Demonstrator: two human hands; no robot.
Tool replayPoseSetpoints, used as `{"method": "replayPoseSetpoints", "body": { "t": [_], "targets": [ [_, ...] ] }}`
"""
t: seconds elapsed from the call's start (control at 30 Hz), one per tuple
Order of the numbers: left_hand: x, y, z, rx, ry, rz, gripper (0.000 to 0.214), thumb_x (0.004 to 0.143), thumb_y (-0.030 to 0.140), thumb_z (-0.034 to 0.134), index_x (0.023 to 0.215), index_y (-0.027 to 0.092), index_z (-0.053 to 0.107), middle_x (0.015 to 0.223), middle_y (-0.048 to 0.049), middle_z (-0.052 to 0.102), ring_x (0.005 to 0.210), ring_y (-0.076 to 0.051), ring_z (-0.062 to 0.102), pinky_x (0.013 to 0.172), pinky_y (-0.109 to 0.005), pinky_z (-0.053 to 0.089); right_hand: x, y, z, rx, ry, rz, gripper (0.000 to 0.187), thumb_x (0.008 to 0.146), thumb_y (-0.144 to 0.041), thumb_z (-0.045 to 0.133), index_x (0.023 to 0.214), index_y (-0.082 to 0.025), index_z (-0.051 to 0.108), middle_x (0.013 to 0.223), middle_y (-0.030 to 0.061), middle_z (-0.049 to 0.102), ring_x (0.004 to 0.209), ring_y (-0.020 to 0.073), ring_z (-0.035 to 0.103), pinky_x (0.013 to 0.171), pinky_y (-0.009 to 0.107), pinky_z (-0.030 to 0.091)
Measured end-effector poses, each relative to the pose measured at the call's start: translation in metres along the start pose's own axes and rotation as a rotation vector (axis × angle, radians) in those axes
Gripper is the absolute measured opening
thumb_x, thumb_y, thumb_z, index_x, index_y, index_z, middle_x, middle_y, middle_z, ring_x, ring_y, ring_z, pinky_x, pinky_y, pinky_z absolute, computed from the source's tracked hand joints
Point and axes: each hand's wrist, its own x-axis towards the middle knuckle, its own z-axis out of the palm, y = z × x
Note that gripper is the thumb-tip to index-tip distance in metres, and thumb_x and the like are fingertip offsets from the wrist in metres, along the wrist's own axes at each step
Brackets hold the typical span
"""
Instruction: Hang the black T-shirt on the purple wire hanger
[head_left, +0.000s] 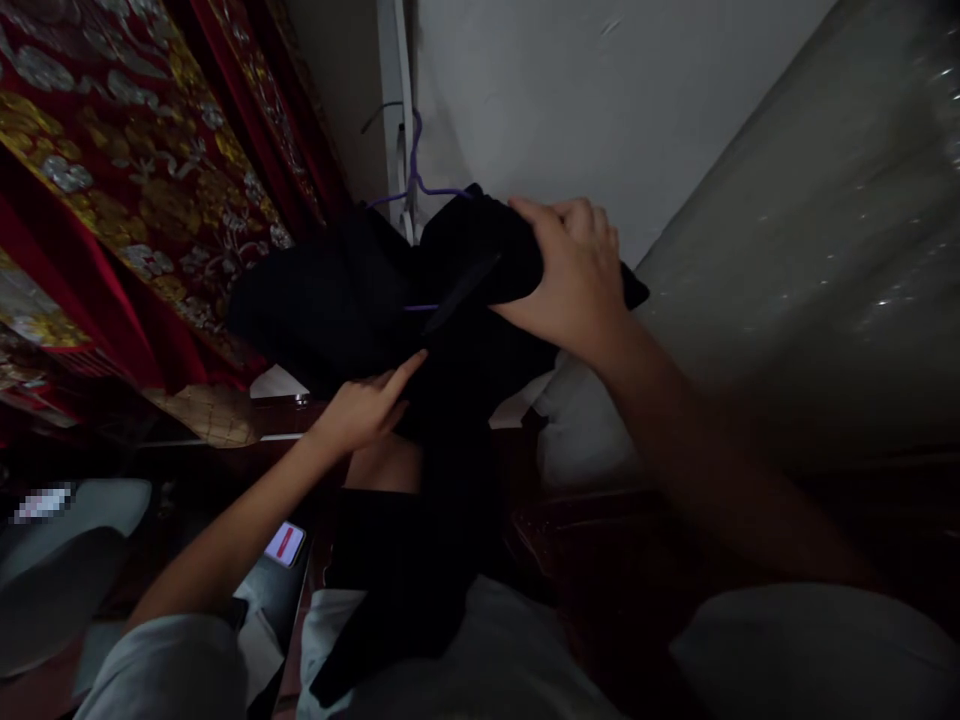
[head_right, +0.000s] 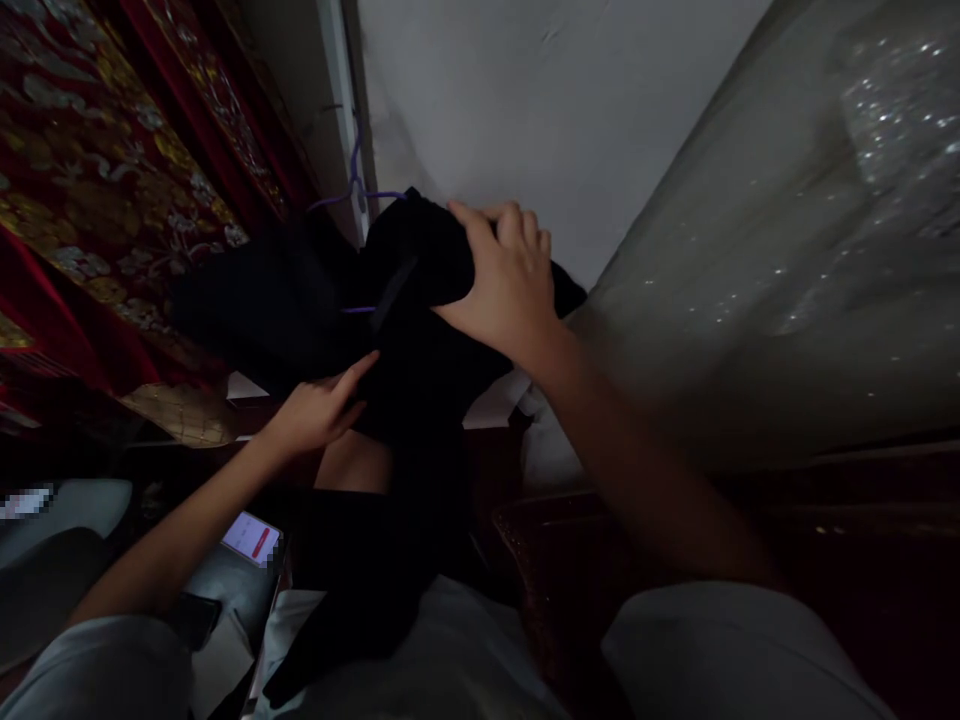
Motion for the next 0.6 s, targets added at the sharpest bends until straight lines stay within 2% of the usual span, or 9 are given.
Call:
{"method": "replayPoseSetpoints", "body": {
  "t": [0.07, 0.13, 0.23, 0.3, 0.4, 0.47, 0.5, 0.53, 0.6],
  "targets": [
    [0.011, 0.008, 0.020, 0.001, -0.036, -0.134, 0.079, 0.099, 0.027, 0.049, 0.167, 0.018, 0.009, 0.126, -0.0162, 0.073, 0.089, -0.028, 0.077, 0.071, -0.038, 0.058, -0.010, 0.002, -0.005, -0.009, 0.015, -0.020, 0.095, 0.072, -0.048, 0.085, 0.153, -0.014, 0.049, 0.129, 0.0203, 0.053, 0.126, 0.0435, 0.052, 0.109, 0.064, 0.041],
    [0.022, 0.012, 0.032, -0.005, -0.059, -0.278, 0.079, 0.100, 0.031, 0.050, 0.166, 0.014, 0.010, 0.123, -0.0188, 0.073, 0.091, -0.031, 0.077, 0.073, -0.040, 0.058, -0.017, 0.008, -0.007, 0.006, 0.007, -0.048, 0.097, 0.072, -0.046, 0.086, 0.155, -0.015, 0.046, 0.129, 0.0196, 0.053, 0.126, 0.0425, 0.052, 0.109, 0.063, 0.043],
    [0.032, 0.011, 0.046, -0.030, -0.100, -0.427, 0.060, 0.102, 0.035, 0.051, 0.155, 0.012, 0.037, 0.126, -0.0217, 0.071, 0.100, -0.034, 0.075, 0.081, -0.042, 0.057, -0.019, 0.020, -0.002, 0.056, -0.019, -0.060, 0.094, 0.078, -0.048, 0.081, 0.158, -0.017, 0.041, 0.135, 0.0198, 0.050, 0.133, 0.0434, 0.048, 0.113, 0.065, 0.038],
    [0.032, 0.011, 0.056, -0.075, -0.099, -0.448, 0.038, 0.104, 0.036, 0.050, 0.133, 0.013, 0.059, 0.118, -0.0187, 0.073, 0.099, -0.033, 0.074, 0.082, -0.039, 0.055, -0.018, 0.027, 0.006, 0.090, -0.011, -0.047, 0.091, 0.082, -0.050, 0.078, 0.158, -0.018, 0.040, 0.144, 0.0205, 0.046, 0.141, 0.0455, 0.040, 0.117, 0.067, 0.031],
    [0.020, 0.018, 0.078, -0.245, 0.010, -0.406, 0.027, 0.104, 0.038, 0.051, 0.100, 0.017, 0.068, 0.090, -0.0091, 0.073, 0.083, -0.025, 0.071, 0.077, -0.033, 0.051, -0.031, 0.025, 0.025, 0.178, 0.056, -0.008, 0.095, 0.078, -0.057, 0.079, 0.157, -0.021, 0.040, 0.162, 0.0185, 0.033, 0.155, 0.0480, 0.018, 0.123, 0.070, 0.018],
    [0.009, 0.029, 0.095, -0.401, 0.165, -0.400, 0.022, 0.100, 0.035, 0.057, 0.087, 0.018, 0.064, 0.075, -0.0026, 0.066, 0.072, -0.019, 0.065, 0.075, -0.030, 0.048, -0.060, 0.009, 0.041, 0.349, 0.109, 0.051, 0.100, 0.076, -0.063, 0.077, 0.159, -0.024, 0.036, 0.170, 0.0143, 0.023, 0.160, 0.0450, 0.007, 0.124, 0.070, 0.016],
    [0.004, 0.035, 0.104, -0.471, 0.257, -0.415, 0.021, 0.097, 0.030, 0.060, 0.080, 0.019, 0.060, 0.070, 0.0000, 0.062, 0.069, -0.016, 0.061, 0.075, -0.029, 0.047, -0.079, -0.004, 0.051, 0.482, 0.118, 0.094, 0.100, 0.078, -0.065, 0.074, 0.160, -0.025, 0.033, 0.172, 0.0128, 0.021, 0.161, 0.0424, 0.007, 0.124, 0.069, 0.020],
    [-0.001, 0.042, 0.112, -0.532, 0.351, -0.440, 0.022, 0.093, 0.025, 0.061, 0.074, 0.019, 0.056, 0.066, 0.0018, 0.058, 0.067, -0.015, 0.058, 0.074, -0.028, 0.046, -0.101, -0.018, 0.060, 0.657, 0.123, 0.173, 0.094, 0.082, -0.065, 0.069, 0.160, -0.028, 0.032, 0.170, 0.0116, 0.025, 0.160, 0.0392, 0.018, 0.122, 0.067, 0.028],
    [-0.008, 0.053, 0.126, -0.642, 0.520, -0.485, 0.019, 0.085, 0.019, 0.064, 0.071, 0.019, 0.051, 0.067, 0.0028, 0.055, 0.068, -0.014, 0.056, 0.071, -0.026, 0.046, -0.144, -0.046, 0.080, 1.043, 0.063, 0.398, 0.073, 0.090, -0.060, 0.059, 0.153, -0.029, 0.042, 0.157, 0.0134, 0.047, 0.143, 0.0331, 0.050, 0.111, 0.057, 0.046]
  ]
}}
